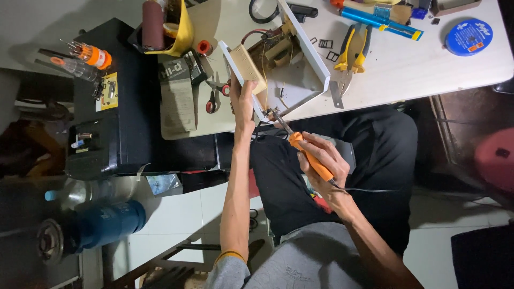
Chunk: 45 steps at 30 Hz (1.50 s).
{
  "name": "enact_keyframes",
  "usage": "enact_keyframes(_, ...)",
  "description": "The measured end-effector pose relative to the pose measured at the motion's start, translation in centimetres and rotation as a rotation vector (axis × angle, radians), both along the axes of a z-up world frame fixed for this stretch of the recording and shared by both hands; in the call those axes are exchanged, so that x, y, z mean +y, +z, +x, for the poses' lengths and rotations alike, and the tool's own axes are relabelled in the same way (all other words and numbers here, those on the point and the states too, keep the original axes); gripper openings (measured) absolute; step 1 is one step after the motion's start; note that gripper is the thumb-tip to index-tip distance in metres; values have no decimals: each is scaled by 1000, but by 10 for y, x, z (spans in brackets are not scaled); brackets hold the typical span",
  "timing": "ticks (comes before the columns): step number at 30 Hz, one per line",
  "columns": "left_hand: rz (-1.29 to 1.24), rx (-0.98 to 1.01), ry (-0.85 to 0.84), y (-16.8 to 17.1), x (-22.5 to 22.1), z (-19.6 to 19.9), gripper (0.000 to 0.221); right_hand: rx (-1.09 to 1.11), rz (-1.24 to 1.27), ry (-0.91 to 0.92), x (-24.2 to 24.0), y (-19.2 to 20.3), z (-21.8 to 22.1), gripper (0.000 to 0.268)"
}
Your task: Soldering wires and assembling components inside a white plastic enclosure on a workbench.
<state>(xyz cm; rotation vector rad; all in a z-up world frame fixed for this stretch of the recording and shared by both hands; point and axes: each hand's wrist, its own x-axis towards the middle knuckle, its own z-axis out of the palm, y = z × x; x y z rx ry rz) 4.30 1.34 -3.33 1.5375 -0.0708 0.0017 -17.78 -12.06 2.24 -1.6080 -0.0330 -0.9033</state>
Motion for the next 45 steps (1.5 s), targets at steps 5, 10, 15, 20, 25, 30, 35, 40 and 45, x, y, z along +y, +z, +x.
enact_keyframes(5, 9, 16, 6, 11, -2, -3, 83, 1, -24, 6, 0, 1, -1, 23)
enact_keyframes(10, 43, 36, 17, 23, -7, -5, 79, 14, -56, -26, -6, 4, -2, 21)
enact_keyframes(15, 42, 24, 5, 31, -11, -6, 76, -23, -47, -30, -5, 7, -4, 21)
enact_keyframes(20, 70, 43, 29, 52, -15, -14, 74, -28, -44, -3, -8, 4, -10, 23)
enact_keyframes(25, 102, 61, 70, 58, -19, -15, 72, -19, -66, -27, -11, 5, -6, 22)
enact_keyframes(30, 120, 35, 94, 35, -9, 0, 70, -43, -92, -39, -12, 12, 0, 20)
enact_keyframes(35, 115, -3, 104, 42, -8, -6, 63, -20, -108, -52, -16, 10, -2, 19)
enact_keyframes(40, 134, -13, 107, 84, -15, -30, 67, -9, -69, -46, -14, 10, -1, 17)
enact_keyframes(45, 151, -464, 236, 71, -3, -69, 48, -42, -111, -79, -19, 17, 1, 17)
